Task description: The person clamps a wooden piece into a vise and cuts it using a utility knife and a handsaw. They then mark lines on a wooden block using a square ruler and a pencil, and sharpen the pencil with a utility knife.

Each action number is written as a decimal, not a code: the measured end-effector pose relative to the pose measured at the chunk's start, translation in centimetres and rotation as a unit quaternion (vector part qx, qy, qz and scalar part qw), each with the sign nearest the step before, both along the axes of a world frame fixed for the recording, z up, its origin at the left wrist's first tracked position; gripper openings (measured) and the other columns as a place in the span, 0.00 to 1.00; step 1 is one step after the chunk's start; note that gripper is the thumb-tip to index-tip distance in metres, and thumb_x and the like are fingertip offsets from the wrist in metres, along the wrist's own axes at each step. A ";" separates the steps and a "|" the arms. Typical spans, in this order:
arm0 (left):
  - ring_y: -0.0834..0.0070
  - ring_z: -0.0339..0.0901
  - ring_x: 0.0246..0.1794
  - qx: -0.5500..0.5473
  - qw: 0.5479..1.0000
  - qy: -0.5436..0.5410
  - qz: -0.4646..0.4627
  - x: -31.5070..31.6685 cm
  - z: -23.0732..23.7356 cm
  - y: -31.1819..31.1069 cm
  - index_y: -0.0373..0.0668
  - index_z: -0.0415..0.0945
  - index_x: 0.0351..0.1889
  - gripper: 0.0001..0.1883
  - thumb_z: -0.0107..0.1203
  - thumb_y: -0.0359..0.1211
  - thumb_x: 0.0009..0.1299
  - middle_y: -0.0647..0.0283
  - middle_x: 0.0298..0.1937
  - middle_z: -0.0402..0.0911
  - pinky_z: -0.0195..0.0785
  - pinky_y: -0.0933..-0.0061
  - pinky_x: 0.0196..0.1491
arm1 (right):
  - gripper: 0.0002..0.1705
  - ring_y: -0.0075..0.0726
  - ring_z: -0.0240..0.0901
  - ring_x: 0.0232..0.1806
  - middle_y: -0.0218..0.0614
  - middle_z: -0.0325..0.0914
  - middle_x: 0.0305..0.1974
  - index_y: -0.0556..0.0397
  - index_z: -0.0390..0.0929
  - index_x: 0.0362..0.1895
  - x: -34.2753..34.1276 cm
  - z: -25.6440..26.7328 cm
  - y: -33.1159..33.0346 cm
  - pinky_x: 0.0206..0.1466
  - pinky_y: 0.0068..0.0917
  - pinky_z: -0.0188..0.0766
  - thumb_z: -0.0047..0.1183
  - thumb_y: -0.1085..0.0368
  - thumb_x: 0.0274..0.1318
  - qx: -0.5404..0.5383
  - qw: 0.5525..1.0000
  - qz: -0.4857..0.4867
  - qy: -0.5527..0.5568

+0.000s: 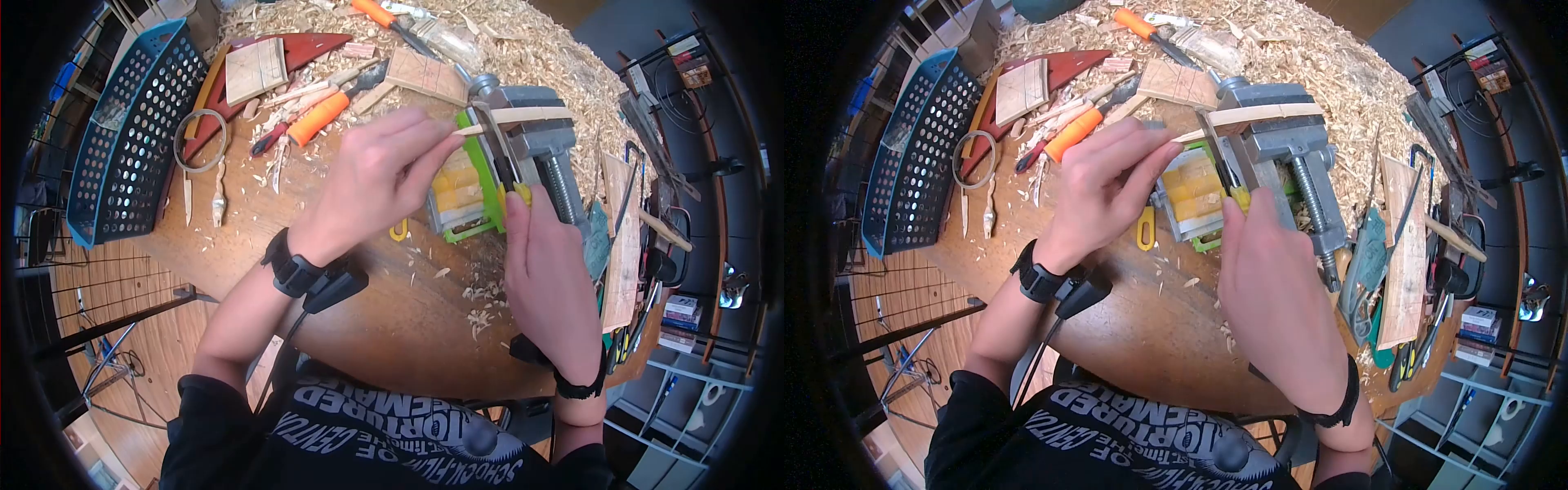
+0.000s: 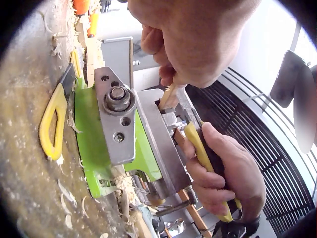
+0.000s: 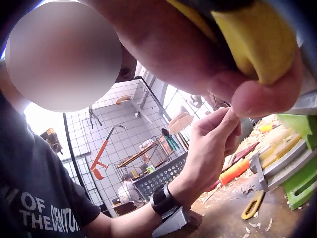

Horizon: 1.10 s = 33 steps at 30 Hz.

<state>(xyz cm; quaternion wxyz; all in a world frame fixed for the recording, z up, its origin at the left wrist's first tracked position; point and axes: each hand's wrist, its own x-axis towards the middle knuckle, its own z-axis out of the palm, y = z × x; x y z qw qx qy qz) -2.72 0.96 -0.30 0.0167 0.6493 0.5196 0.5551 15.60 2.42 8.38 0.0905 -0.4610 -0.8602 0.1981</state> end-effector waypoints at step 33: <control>0.71 0.74 0.25 -0.016 0.999 -0.004 -0.032 -0.6 0.0 0.2 0.30 0.82 0.39 0.06 0.61 0.22 0.66 0.58 0.26 0.78 0.65 0.74 0.29 | 0.17 0.70 0.69 0.36 0.60 0.72 0.28 0.62 0.69 0.38 -0.5 1.4 0.1 0.39 0.55 0.62 0.38 0.60 0.74 0.007 0.999 0.026 -0.046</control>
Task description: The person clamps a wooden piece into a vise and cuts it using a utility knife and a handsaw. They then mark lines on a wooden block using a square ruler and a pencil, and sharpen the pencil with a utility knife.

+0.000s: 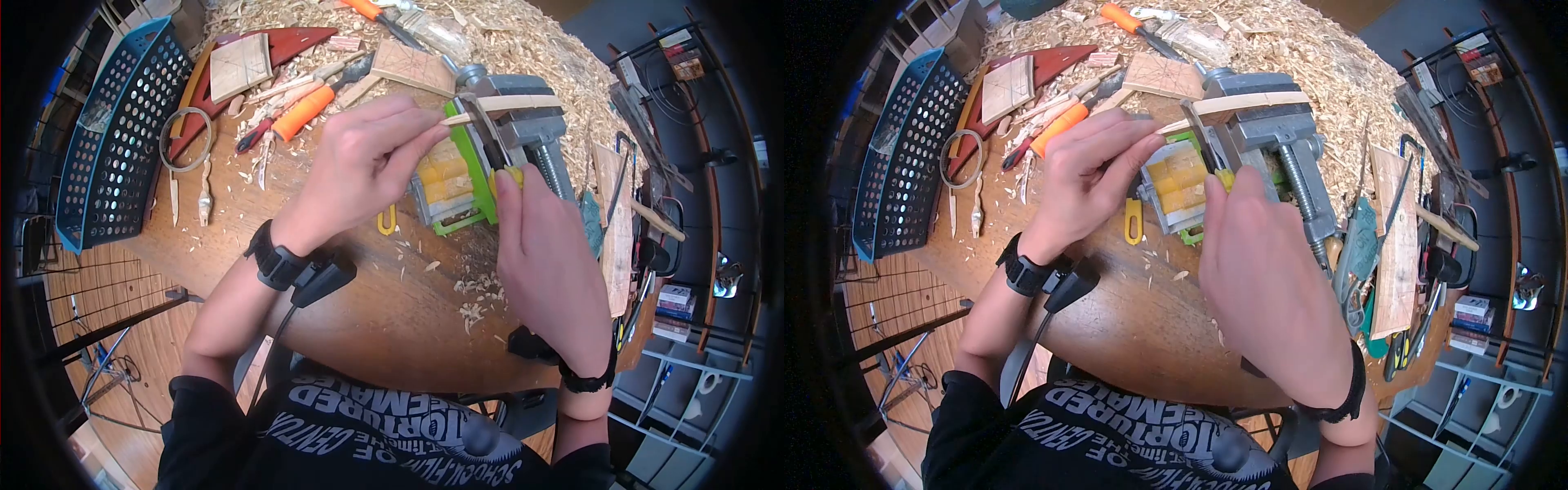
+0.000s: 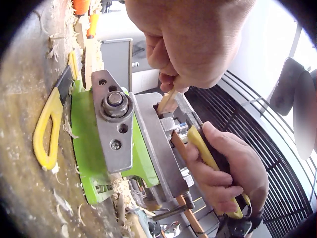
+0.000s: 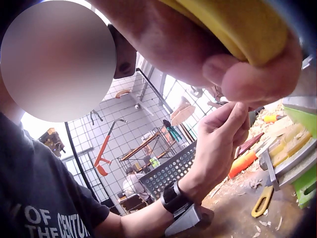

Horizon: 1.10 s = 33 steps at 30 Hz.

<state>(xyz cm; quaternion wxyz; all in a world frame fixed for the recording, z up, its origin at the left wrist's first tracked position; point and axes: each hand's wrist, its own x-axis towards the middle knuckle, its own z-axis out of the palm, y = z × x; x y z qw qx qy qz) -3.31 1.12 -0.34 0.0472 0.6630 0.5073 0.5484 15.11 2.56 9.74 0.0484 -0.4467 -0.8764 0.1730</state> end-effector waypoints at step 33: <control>0.84 0.67 0.20 -0.045 0.997 -0.055 0.019 0.4 0.5 -0.7 0.34 0.83 0.41 0.08 0.65 0.27 0.65 0.65 0.26 0.76 0.59 0.81 0.23 | 0.22 0.22 0.61 0.11 0.28 0.65 0.16 0.55 0.74 0.46 1.3 0.5 0.7 0.16 0.20 0.57 0.35 0.51 0.77 -0.262 0.948 -0.105 0.148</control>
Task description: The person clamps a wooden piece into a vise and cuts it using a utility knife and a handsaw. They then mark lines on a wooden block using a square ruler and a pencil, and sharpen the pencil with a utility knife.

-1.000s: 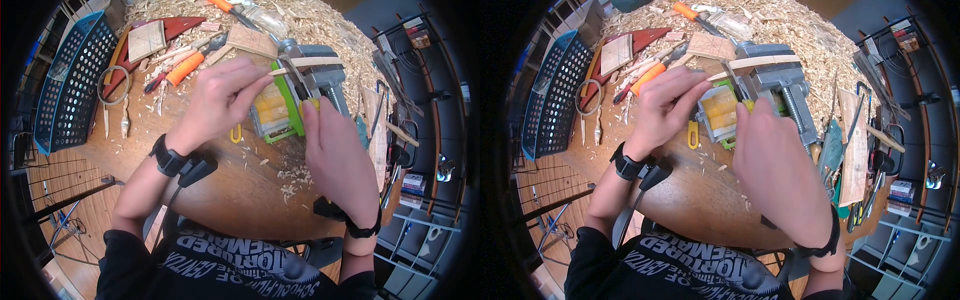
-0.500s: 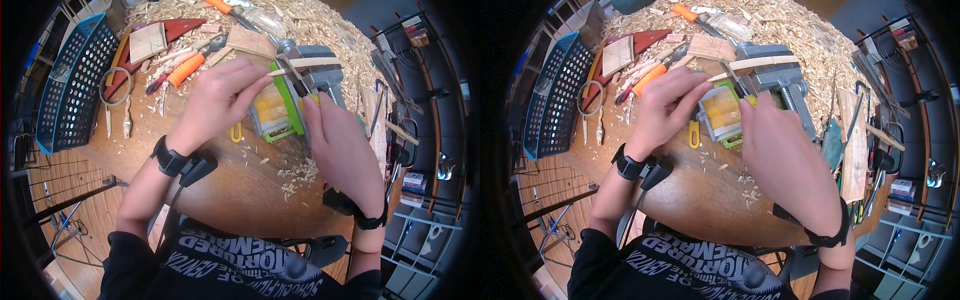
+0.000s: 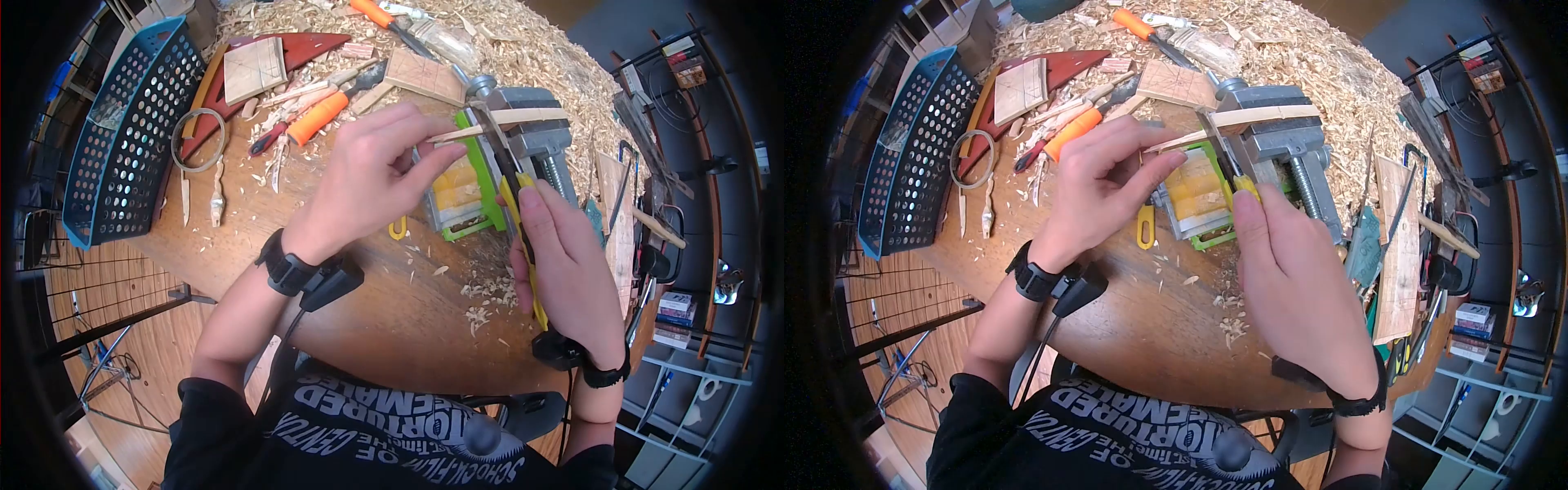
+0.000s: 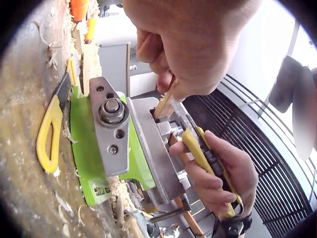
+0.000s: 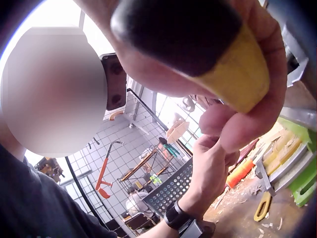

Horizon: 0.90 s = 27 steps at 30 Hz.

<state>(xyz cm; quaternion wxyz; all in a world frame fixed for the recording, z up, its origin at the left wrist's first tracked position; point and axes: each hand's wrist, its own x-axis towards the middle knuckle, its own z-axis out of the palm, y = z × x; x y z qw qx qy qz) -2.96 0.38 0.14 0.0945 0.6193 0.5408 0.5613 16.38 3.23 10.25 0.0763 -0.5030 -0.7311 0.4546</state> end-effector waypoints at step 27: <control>0.68 0.76 0.24 0.089 0.996 0.015 0.005 0.0 -1.2 1.0 0.35 0.83 0.38 0.06 0.64 0.25 0.64 0.58 0.27 0.79 0.68 0.71 0.27 | 0.28 0.25 0.68 0.12 0.29 0.65 0.16 0.56 0.73 0.40 -5.5 8.1 3.2 0.18 0.24 0.68 0.32 0.44 0.75 -0.020 0.940 0.100 -0.325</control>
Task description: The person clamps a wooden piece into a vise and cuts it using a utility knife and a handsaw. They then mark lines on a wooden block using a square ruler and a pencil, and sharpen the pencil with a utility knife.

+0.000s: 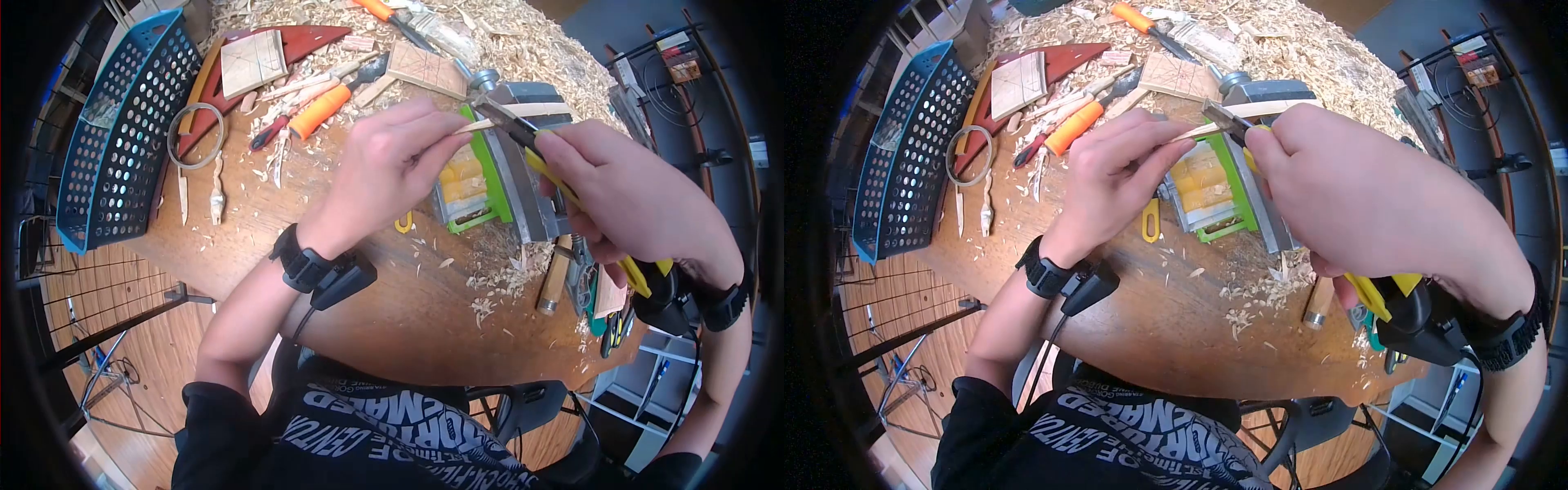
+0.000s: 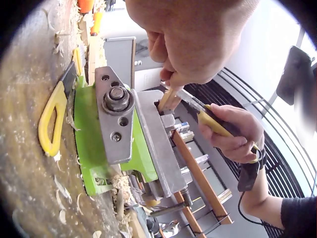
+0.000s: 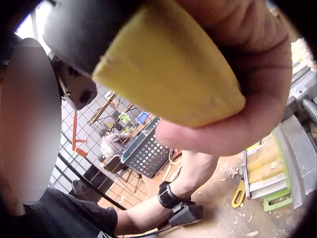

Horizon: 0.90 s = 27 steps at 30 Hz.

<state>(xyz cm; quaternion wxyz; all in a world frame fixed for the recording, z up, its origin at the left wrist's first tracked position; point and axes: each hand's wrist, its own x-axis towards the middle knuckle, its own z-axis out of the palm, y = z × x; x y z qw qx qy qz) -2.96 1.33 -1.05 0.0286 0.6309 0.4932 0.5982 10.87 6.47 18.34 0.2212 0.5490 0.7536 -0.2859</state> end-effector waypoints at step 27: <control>0.77 0.71 0.20 -0.024 1.000 -0.014 -0.002 0.1 0.2 -0.2 0.34 0.84 0.40 0.08 0.65 0.25 0.63 0.62 0.25 0.77 0.63 0.77 0.24 | 0.26 0.26 0.65 0.10 0.28 0.63 0.16 0.60 0.68 0.38 1.1 -2.4 0.2 0.13 0.24 0.65 0.35 0.47 0.75 -0.078 0.989 -0.069 0.108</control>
